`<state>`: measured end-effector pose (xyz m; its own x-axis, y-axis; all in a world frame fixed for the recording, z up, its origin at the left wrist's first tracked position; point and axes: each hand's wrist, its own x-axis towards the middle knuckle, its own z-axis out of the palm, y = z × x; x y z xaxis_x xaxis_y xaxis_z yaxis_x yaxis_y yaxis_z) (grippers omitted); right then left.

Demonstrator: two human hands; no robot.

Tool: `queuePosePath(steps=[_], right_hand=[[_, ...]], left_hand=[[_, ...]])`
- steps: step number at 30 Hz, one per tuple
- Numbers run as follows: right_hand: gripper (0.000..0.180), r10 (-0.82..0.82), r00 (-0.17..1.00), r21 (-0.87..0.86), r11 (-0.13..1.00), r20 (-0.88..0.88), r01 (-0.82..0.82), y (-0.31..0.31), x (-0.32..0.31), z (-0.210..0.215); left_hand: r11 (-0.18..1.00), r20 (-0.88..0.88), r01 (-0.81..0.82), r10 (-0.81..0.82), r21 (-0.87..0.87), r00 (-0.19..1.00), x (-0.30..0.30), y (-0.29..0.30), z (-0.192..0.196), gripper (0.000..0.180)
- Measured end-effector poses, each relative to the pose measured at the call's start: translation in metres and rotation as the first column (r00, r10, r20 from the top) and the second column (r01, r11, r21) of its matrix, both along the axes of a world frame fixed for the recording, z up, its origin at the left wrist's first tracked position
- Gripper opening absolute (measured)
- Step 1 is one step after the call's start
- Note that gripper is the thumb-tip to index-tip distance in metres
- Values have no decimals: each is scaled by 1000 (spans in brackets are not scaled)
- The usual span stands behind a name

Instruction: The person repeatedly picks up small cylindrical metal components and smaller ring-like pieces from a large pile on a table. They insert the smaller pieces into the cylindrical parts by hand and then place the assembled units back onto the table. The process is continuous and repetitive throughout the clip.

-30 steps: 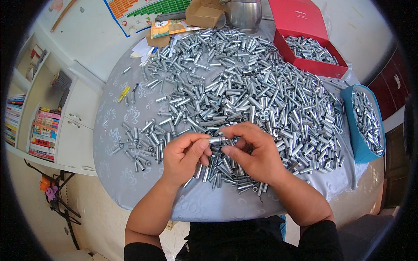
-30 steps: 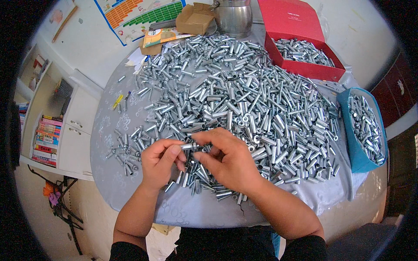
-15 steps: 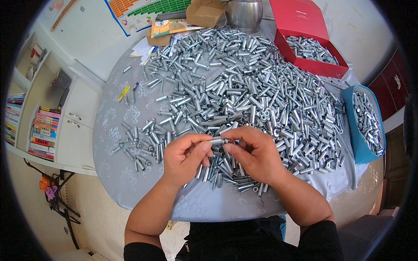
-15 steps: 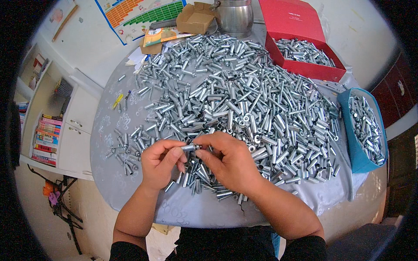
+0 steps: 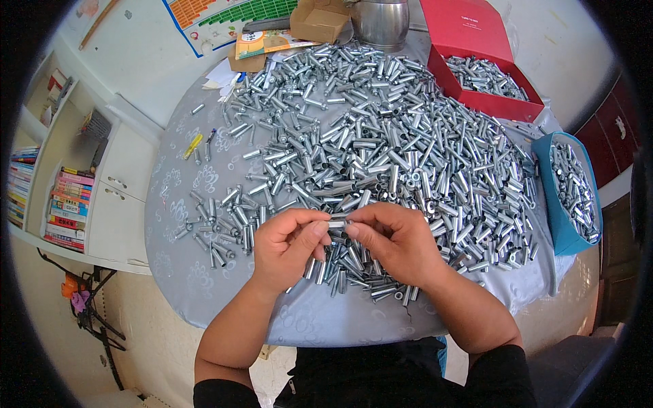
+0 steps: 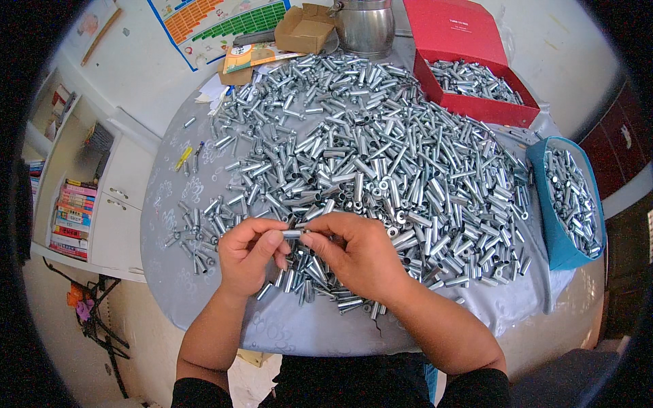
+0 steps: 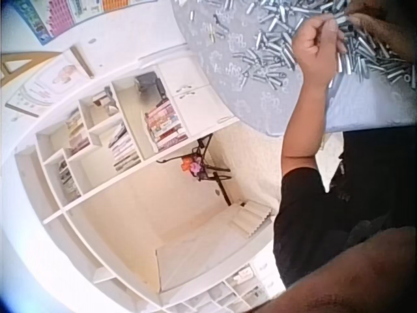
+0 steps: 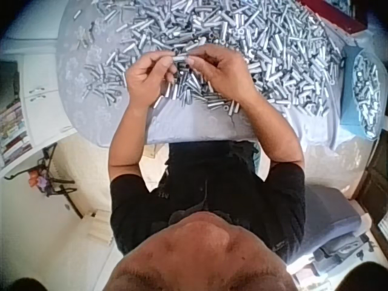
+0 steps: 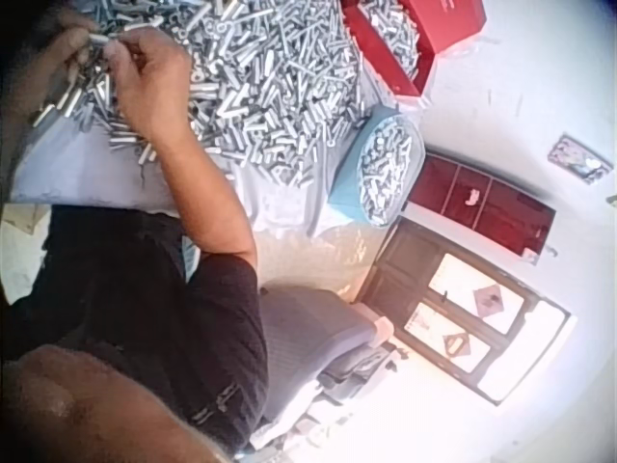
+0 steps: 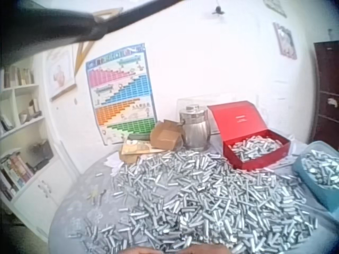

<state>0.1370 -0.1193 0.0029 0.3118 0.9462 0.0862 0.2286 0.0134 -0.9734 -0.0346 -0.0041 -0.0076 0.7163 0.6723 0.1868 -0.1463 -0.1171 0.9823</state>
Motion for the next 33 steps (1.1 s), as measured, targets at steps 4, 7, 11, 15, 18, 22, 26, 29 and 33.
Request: queuePosePath(steps=[4, 7, 11, 15, 18, 22, 26, 29, 33], right_hand=[[24, -38, 996, 55, 998, -86, 43, 1, -5, 5], [25, 10, 998, 18, 1000, -62, -9, 0, -1, -4], [25, -28, 999, 137, 990, 34, 23, 1, -1, 0], [24, -43, 993, 22, 999, -111, 45, 1, -5, 0], [24, -39, 998, 36, 999, -47, 41, 1, -2, -4], [24, -47, 991, 29, 998, -122, 51, 2, -3, 0], [26, -54, 998, 68, 996, -36, 57, 1, -3, -6], [27, -60, 986, 62, 996, -156, 70, 0, -6, 4], [28, 3, 1000, 63, 998, 8, -3, 1, 1, -7]], left_hand=[[998, 10, -10, 10, -65, 1000, 0, 0, 0, 17], [999, 13, -11, 11, -53, 1000, 0, 0, 2, 18], [998, 0, -21, 21, -52, 1000, 1, 0, 3, 19], [998, 3, -23, 23, -60, 1000, 0, 1, 3, 19], [999, -3, -5, 5, -47, 1000, 1, 0, 3, 18], [998, -23, -23, 22, -64, 999, 0, 2, 2, 18], [997, -8, -19, 18, -72, 1000, 1, 2, 2, 18], [997, -12, -27, 26, -71, 1000, 0, 2, 3, 18], [998, -5, -17, 17, -52, 1000, 1, 1, 2, 18]])
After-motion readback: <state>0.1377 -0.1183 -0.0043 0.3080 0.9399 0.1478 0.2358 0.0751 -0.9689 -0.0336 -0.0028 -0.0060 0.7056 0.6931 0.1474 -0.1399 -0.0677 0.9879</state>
